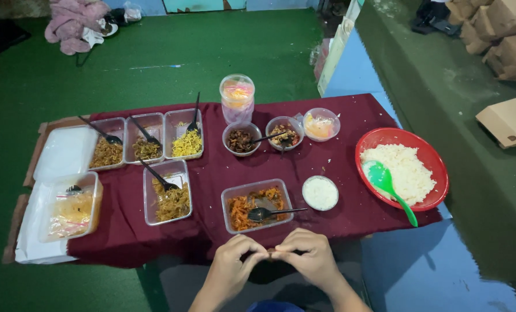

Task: Mixing food ingredients with a spoon and wrapping food items in paper for packaging into a box

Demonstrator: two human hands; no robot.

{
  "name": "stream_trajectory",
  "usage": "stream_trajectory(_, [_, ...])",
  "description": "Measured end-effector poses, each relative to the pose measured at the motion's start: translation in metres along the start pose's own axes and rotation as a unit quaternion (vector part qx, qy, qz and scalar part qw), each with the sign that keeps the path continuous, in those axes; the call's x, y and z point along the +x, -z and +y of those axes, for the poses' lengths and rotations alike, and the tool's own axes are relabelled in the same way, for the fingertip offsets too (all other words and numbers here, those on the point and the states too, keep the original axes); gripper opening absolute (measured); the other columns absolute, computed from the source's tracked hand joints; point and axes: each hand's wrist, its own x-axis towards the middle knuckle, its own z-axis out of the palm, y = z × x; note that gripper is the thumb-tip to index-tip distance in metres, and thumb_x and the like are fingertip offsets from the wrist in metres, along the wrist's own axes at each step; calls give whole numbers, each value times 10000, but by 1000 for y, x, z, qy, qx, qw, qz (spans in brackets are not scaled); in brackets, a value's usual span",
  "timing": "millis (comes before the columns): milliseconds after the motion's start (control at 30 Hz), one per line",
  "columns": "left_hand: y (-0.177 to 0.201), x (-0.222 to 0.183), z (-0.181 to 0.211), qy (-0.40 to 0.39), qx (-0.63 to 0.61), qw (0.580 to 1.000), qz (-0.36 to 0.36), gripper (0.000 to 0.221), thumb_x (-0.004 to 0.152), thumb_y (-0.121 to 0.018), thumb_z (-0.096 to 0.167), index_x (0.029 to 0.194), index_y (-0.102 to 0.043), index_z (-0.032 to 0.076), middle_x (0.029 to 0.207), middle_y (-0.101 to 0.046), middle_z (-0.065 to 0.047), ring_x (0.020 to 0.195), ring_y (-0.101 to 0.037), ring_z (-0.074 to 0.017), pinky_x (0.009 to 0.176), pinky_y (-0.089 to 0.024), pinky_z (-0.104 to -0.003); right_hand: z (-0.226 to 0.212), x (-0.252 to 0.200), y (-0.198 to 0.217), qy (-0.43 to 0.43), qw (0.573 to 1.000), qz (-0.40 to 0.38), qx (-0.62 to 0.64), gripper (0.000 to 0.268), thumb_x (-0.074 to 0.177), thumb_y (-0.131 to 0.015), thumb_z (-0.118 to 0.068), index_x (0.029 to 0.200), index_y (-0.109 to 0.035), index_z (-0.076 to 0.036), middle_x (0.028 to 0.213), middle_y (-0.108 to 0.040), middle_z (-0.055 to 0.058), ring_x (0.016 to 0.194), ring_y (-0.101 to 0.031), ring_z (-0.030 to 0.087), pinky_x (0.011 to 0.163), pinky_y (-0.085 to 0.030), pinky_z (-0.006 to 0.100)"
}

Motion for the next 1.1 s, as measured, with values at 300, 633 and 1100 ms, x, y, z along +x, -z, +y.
stream_trajectory(300, [7,6,-10,7,4,996,89,182,757,-909,254,733,-769,140,706,-736,15,640,-649,-105,626,-512,-271,15,-7,5,-13,1000,-5,-6,23,821,-830,-107,827,-823,-86,802,-825,51,715,-743,174,714,-589,294])
stream_trajectory(633, [22,35,-52,321,86,939,85,443,914,-718,331,1294,-584,147,990,-608,-30,822,-606,-195,820,-503,-361,9,-6,29,-39,996,60,-47,46,803,-820,-53,846,-825,-67,795,-809,66,722,-745,153,700,-597,253])
stream_trajectory(1100, [25,49,-62,403,63,912,34,128,973,-550,204,1023,-632,119,738,-780,-108,681,-764,-238,772,-542,-381,8,-10,34,-70,994,38,-74,45,791,-826,-61,833,-830,-77,802,-825,50,735,-759,137,720,-602,252])
